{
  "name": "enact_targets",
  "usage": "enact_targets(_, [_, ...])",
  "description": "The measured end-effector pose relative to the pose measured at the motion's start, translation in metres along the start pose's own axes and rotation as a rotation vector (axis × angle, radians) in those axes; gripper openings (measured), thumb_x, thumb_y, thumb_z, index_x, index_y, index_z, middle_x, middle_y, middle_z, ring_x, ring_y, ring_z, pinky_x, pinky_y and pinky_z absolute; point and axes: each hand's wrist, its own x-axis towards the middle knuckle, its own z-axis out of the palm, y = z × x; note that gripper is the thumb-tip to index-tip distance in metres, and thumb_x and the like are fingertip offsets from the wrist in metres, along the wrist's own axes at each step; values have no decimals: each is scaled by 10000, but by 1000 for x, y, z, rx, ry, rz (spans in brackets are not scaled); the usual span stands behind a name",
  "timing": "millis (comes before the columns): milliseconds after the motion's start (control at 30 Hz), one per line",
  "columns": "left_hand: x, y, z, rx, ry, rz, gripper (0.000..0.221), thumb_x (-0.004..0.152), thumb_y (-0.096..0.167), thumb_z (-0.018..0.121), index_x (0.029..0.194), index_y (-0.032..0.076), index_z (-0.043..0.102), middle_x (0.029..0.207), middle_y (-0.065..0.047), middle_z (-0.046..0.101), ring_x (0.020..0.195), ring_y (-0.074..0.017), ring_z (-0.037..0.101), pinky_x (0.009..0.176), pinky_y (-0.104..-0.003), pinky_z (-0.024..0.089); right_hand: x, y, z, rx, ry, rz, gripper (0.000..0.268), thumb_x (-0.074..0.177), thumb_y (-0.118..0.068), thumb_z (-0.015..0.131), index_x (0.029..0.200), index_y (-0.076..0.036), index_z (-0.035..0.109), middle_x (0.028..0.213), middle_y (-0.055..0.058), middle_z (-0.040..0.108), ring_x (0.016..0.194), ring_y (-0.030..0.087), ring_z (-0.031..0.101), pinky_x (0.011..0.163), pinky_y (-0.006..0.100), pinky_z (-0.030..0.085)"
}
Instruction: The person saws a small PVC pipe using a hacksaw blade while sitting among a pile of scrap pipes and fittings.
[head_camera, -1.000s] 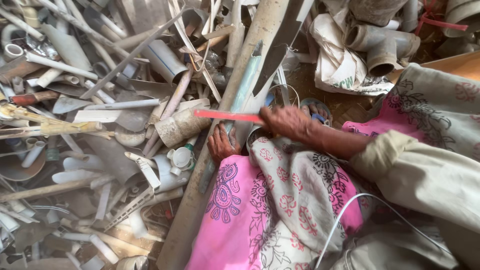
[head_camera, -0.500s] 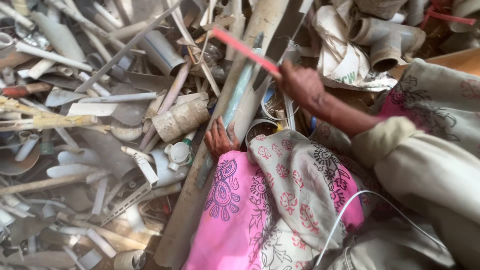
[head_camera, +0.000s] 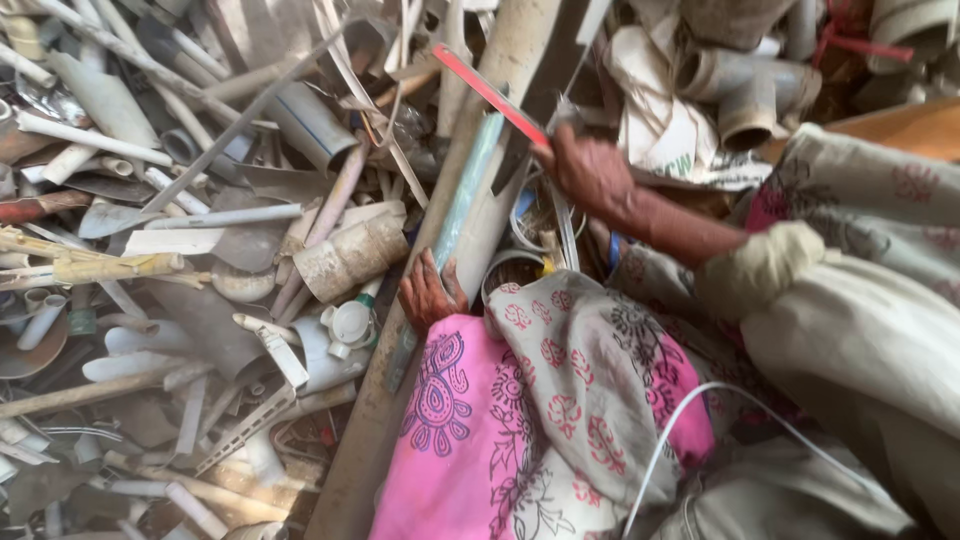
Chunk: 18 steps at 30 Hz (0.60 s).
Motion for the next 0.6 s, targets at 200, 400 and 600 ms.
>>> enact_targets(200, [1,2,-6,-18,26,12,419,1066,356,594,1322,29,646,1235,-135,682,1044,-341,645,881,-441,500,-23,6,14,-27,228,-239,369,1145,-403,441,1075,-43,478,619,40,483,402,137,406,300,338,326])
enact_targets(400, [9,2,-8,-72,0,-24,376,1063,326,610,1274,18,660,1205,-148,688,964,-365,624,850,-442,514,-37,-25,20,-99,-178,-302,422,1087,-485,451,1047,-77,552,518,12,499,365,156,456,292,364,392])
enact_targets(600, [11,6,-11,-52,66,-8,358,1075,334,607,1244,23,665,1200,-144,689,984,-356,641,866,-439,525,-11,-25,4,-31,5,-203,417,1089,-457,450,1062,-57,562,533,42,490,381,164,438,292,385,389])
